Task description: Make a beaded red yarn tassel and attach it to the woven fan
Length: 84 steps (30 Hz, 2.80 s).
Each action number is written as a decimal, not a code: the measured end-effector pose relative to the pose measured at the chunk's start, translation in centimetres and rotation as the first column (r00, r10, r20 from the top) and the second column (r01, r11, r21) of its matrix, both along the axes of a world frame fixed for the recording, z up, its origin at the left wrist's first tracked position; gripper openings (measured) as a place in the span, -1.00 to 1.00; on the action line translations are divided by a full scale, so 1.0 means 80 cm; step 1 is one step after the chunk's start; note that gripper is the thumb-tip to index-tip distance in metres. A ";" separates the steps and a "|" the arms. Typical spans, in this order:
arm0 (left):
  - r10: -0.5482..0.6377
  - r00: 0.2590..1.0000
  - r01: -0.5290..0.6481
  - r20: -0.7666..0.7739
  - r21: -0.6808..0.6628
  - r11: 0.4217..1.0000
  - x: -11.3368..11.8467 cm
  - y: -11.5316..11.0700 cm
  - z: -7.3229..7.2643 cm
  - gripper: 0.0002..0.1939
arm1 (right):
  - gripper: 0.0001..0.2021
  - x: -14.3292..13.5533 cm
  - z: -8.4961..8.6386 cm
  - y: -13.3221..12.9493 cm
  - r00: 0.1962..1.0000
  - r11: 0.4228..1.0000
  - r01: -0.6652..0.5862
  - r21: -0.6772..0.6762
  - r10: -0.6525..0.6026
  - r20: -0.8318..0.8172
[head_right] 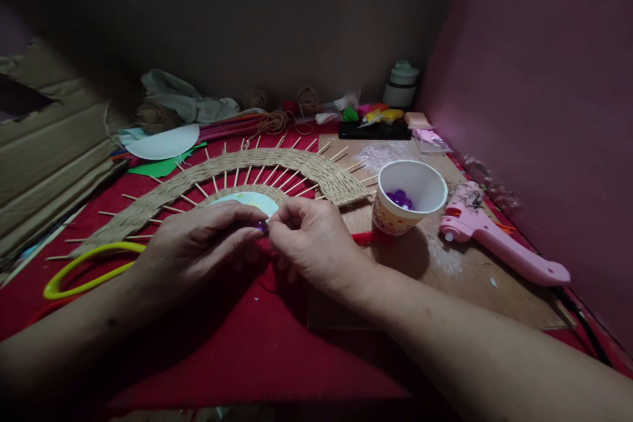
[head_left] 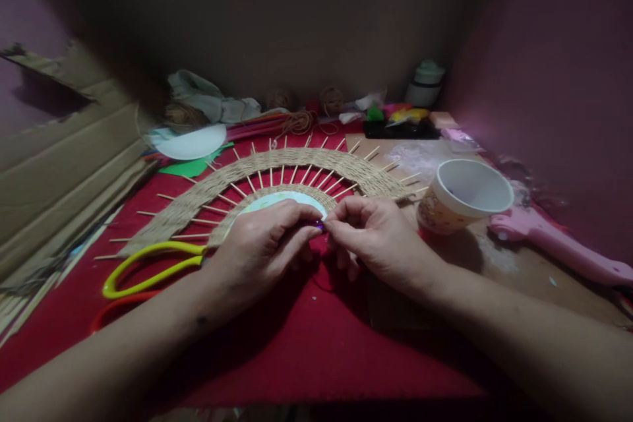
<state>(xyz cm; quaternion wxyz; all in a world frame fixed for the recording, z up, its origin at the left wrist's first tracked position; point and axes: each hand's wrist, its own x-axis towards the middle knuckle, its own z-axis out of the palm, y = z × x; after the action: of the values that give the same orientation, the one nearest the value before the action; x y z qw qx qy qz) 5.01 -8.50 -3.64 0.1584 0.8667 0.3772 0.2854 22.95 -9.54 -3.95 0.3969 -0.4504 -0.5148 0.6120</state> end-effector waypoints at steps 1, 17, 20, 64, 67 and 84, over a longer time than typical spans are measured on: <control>0.009 1.000 -0.009 0.006 -0.017 1.000 0.000 0.000 0.000 -0.83 | -0.83 0.000 -0.001 0.000 1.000 1.000 0.003 0.018 -0.003 -0.002; 0.107 0.964 0.143 0.243 -0.814 0.564 0.002 -0.007 0.026 -0.83 | -0.93 0.014 0.008 0.001 0.987 0.951 0.148 0.271 -0.123 -0.107; 0.054 0.964 0.211 0.262 -0.869 0.448 0.003 -0.008 0.029 -0.86 | -0.92 0.016 0.012 0.002 0.981 0.940 0.169 0.297 -0.133 -0.140; 0.508 0.505 0.246 0.698 -0.681 0.690 -0.006 0.016 0.038 -0.85 | -0.78 0.013 0.000 0.013 0.957 0.959 -0.273 -0.074 0.264 -0.117; 0.519 0.496 0.244 0.696 -0.685 0.687 -0.007 0.017 0.035 -0.83 | -0.78 0.018 -0.001 0.016 0.951 0.959 -0.271 -0.083 0.254 -0.176; 0.481 0.674 0.174 0.561 -0.753 0.635 -0.005 0.018 0.034 -0.89 | -0.76 0.011 0.001 -0.005 0.772 0.683 -0.407 0.606 -0.098 0.628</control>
<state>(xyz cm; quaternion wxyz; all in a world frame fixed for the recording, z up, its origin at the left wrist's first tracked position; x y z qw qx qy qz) 4.58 -7.05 -0.96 0.6114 0.4922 0.4456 0.4305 23.82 -9.96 -3.87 0.2926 -0.3852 -0.8484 0.2148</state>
